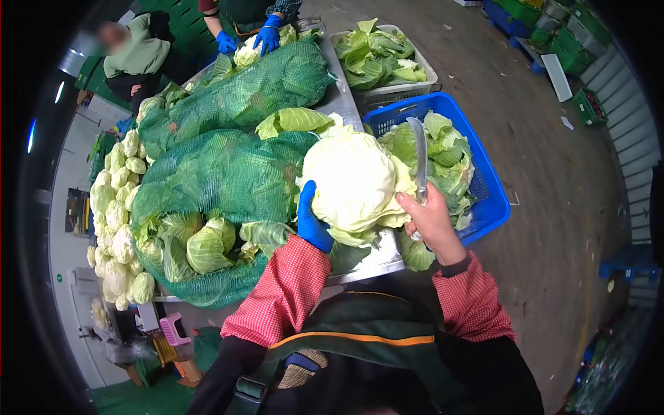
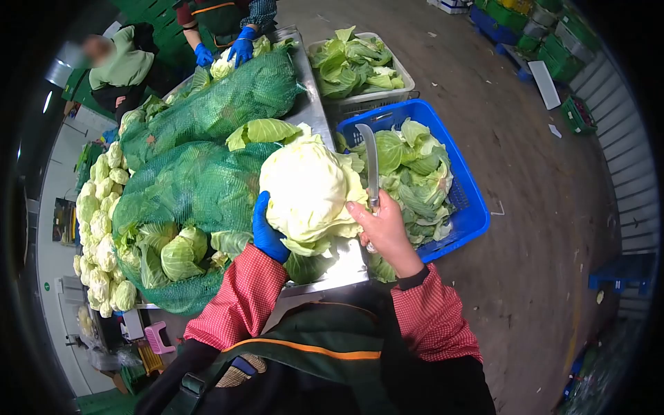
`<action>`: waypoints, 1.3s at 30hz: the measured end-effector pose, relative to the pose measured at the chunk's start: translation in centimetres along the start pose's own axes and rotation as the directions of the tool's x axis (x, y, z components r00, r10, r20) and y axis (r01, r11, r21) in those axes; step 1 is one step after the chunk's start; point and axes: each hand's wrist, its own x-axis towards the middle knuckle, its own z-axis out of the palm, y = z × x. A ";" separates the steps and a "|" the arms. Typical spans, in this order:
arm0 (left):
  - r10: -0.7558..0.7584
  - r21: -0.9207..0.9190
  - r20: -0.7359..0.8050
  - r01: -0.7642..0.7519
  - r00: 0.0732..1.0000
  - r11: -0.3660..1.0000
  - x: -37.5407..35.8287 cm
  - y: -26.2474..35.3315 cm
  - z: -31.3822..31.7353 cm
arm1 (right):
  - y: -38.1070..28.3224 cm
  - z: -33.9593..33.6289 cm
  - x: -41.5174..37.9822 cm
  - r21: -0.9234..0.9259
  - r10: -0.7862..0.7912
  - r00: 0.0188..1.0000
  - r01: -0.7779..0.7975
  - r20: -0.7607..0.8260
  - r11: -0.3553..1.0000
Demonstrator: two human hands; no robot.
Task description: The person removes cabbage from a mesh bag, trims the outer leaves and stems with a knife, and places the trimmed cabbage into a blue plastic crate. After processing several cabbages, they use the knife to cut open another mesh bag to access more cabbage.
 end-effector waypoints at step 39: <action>0.211 0.785 -0.003 -0.129 0.977 0.606 1.5 -0.4 -7.1 | 5.0 0.0 7.7 -0.759 -0.266 0.950 0.295 0.165 0.581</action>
